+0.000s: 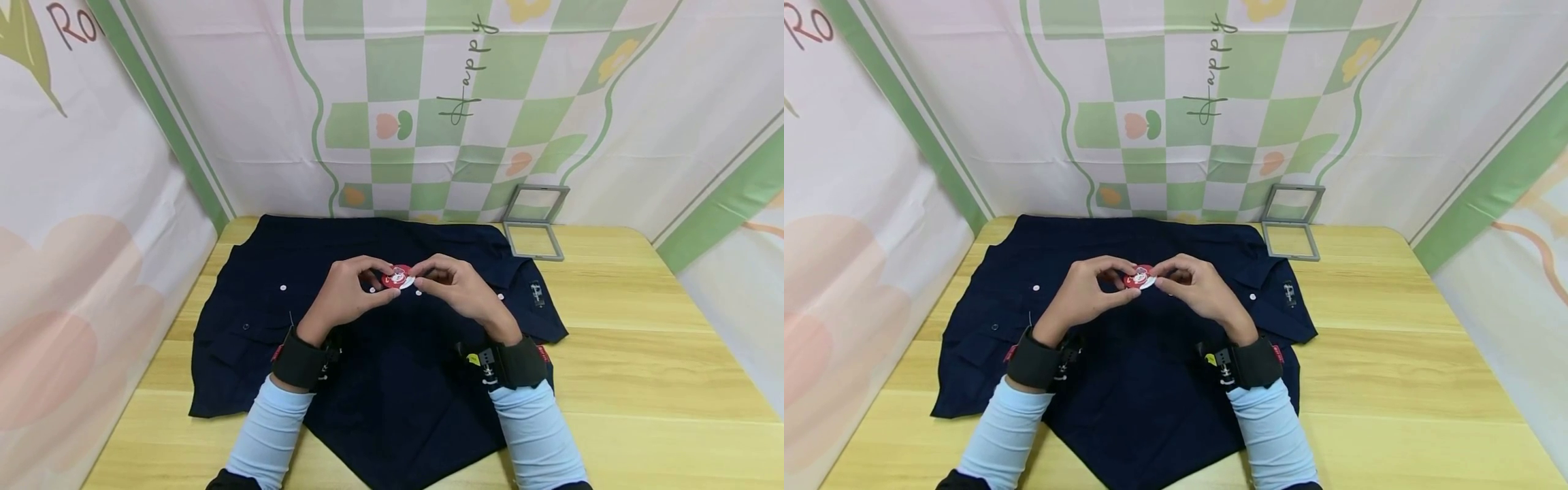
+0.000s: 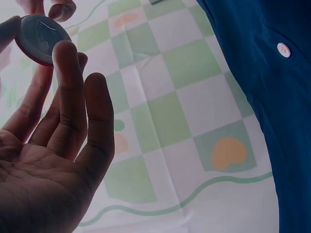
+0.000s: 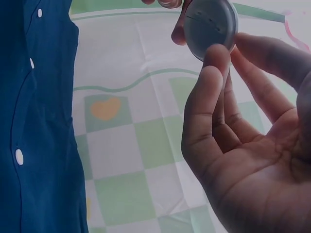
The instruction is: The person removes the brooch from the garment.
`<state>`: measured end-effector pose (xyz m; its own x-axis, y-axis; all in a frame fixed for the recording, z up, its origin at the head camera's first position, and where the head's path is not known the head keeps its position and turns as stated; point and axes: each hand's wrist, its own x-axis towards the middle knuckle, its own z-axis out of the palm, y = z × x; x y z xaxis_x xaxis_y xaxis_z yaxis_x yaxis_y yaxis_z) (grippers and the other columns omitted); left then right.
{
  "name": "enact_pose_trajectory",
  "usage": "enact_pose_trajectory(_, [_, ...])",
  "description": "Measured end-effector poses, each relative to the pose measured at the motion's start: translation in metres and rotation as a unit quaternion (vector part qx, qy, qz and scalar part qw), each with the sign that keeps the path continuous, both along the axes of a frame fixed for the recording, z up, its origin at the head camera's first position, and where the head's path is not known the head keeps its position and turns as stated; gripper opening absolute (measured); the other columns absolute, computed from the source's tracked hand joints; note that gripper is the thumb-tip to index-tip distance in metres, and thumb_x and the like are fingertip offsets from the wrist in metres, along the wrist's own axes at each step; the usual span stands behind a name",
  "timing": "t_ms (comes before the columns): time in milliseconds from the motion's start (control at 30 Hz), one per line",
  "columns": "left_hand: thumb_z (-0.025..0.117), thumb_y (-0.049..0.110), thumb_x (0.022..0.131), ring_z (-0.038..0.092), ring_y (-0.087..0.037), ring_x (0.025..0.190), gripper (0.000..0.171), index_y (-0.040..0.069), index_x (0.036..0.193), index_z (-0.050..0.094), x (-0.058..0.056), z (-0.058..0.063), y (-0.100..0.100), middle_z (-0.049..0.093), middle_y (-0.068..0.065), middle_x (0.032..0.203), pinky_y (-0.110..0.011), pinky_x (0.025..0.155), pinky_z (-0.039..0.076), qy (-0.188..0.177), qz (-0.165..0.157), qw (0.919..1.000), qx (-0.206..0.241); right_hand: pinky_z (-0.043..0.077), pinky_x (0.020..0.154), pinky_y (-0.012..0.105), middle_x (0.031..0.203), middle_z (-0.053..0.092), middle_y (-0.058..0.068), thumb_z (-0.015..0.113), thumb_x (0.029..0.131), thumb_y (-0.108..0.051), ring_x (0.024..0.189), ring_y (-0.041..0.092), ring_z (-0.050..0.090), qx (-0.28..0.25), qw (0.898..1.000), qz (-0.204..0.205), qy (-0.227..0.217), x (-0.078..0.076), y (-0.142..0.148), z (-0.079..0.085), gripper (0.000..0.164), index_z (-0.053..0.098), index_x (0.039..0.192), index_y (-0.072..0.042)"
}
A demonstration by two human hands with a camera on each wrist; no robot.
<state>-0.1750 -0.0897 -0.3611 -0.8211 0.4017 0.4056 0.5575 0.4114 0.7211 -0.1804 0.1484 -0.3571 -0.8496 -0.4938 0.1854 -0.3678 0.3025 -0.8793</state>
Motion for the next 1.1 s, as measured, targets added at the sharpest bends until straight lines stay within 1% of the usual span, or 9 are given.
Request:
enact_pose_trajectory(100, [0.082, 0.016, 0.081, 0.064, -0.014, 0.075, 0.029, 0.006, 0.106, 0.073, 0.0001, -0.0001, -0.0012, 0.072, -0.01, 0.102, -0.022, 0.061, 0.046, 0.0, 0.003, 1.0, -0.001, 0.051, 0.077, 0.023, 0.111, 0.06, 0.013, 0.061, 0.097, -0.006, 0.089, 0.008, 0.063, -0.001, 1.0, 0.006, 0.005, -0.0003, -0.0006, -0.001, 0.021, 0.066, 0.116, 0.0])
enact_pose_trajectory(233, [0.081, 0.017, 0.081, 0.064, -0.013, 0.075, 0.028, 0.006, 0.106, 0.073, 0.0001, -0.0001, -0.0013, 0.072, -0.009, 0.103, -0.023, 0.062, 0.047, -0.009, 0.0, 1.0, 0.002, 0.051, 0.074, 0.021, 0.108, 0.061, 0.013, 0.063, 0.095, -0.004, 0.086, 0.006, 0.062, -0.005, 1.0, 0.008, 0.028, -0.0011, -0.0013, -0.0031, 0.019, 0.067, 0.112, 0.0])
enact_pose_trajectory(433, [0.08, 0.015, 0.082, 0.064, -0.013, 0.074, 0.028, 0.006, 0.107, 0.072, -0.0001, 0.0009, -0.0017, 0.072, -0.01, 0.102, -0.027, 0.063, 0.048, -0.026, -0.007, 0.9995, 0.018, 0.048, 0.064, 0.021, 0.099, 0.064, 0.012, 0.066, 0.091, 0.0, 0.077, 0.006, 0.059, -0.012, 0.994, 0.003, 0.107, -0.0033, -0.0033, -0.006, 0.015, 0.071, 0.106, -0.001])
enact_pose_trajectory(533, [0.08, 0.015, 0.082, 0.064, -0.014, 0.073, 0.028, 0.006, 0.107, 0.072, -0.0006, 0.0015, -0.0019, 0.072, -0.01, 0.101, -0.027, 0.063, 0.048, -0.031, -0.009, 0.9992, 0.025, 0.047, 0.061, 0.02, 0.097, 0.065, 0.01, 0.067, 0.09, 0.002, 0.074, 0.007, 0.058, -0.013, 0.991, -0.004, 0.133, -0.0032, -0.0046, -0.0058, 0.015, 0.072, 0.104, -0.002])
enact_pose_trajectory(733, [0.079, 0.016, 0.084, 0.065, -0.014, 0.075, 0.027, 0.006, 0.108, 0.071, -0.0014, 0.0007, -0.0013, 0.072, -0.01, 0.1, -0.025, 0.065, 0.05, -0.036, -0.014, 0.9989, 0.026, 0.046, 0.06, 0.02, 0.095, 0.066, 0.01, 0.068, 0.089, 0.001, 0.073, 0.007, 0.058, -0.024, 0.989, -0.014, 0.148, -0.0029, -0.0056, -0.005, 0.014, 0.073, 0.101, -0.003])
enact_pose_trajectory(833, [0.078, 0.018, 0.085, 0.065, -0.014, 0.076, 0.028, 0.007, 0.111, 0.07, -0.0019, 0.0004, -0.0013, 0.072, -0.01, 0.097, -0.027, 0.068, 0.052, -0.042, -0.018, 0.9988, 0.019, 0.047, 0.06, 0.02, 0.095, 0.066, 0.011, 0.068, 0.089, 0.002, 0.073, 0.006, 0.059, -0.036, 0.988, -0.013, 0.148, -0.0027, -0.004, -0.0042, 0.013, 0.073, 0.1, -0.002])
enact_pose_trajectory(900, [0.077, 0.018, 0.086, 0.066, -0.015, 0.078, 0.031, 0.007, 0.113, 0.069, -0.0018, 0.0013, -0.002, 0.071, -0.011, 0.097, -0.032, 0.07, 0.054, -0.042, -0.022, 0.9987, 0.017, 0.047, 0.06, 0.02, 0.094, 0.065, 0.012, 0.067, 0.09, 0.002, 0.073, 0.006, 0.058, -0.044, 0.989, -0.013, 0.143, -0.0032, -0.0024, -0.0044, 0.012, 0.072, 0.1, -0.001])
enact_pose_trajectory(1000, [0.077, 0.015, 0.085, 0.068, -0.019, 0.081, 0.033, 0.005, 0.115, 0.068, -0.0025, 0.0015, -0.0038, 0.07, -0.012, 0.103, -0.039, 0.076, 0.056, -0.02, -0.018, 0.9995, 0.015, 0.047, 0.06, 0.02, 0.094, 0.065, 0.011, 0.066, 0.09, 0.001, 0.072, 0.006, 0.057, -0.057, 0.99, -0.012, 0.132, -0.0031, -0.0007, -0.0039, 0.012, 0.071, 0.101, 0.001])
enact_pose_trajectory(1100, [0.077, 0.012, 0.085, 0.069, -0.021, 0.083, 0.03, 0.003, 0.112, 0.069, -0.0042, 0.0004, -0.0052, 0.068, -0.012, 0.11, -0.039, 0.08, 0.057, 0.02, -0.007, 0.9997, 0.012, 0.046, 0.06, 0.02, 0.095, 0.064, 0.008, 0.065, 0.092, 0.0, 0.071, 0.008, 0.057, -0.063, 0.991, -0.01, 0.118, -0.0031, 0.0, -0.0039, 0.012, 0.071, 0.102, 0.002])
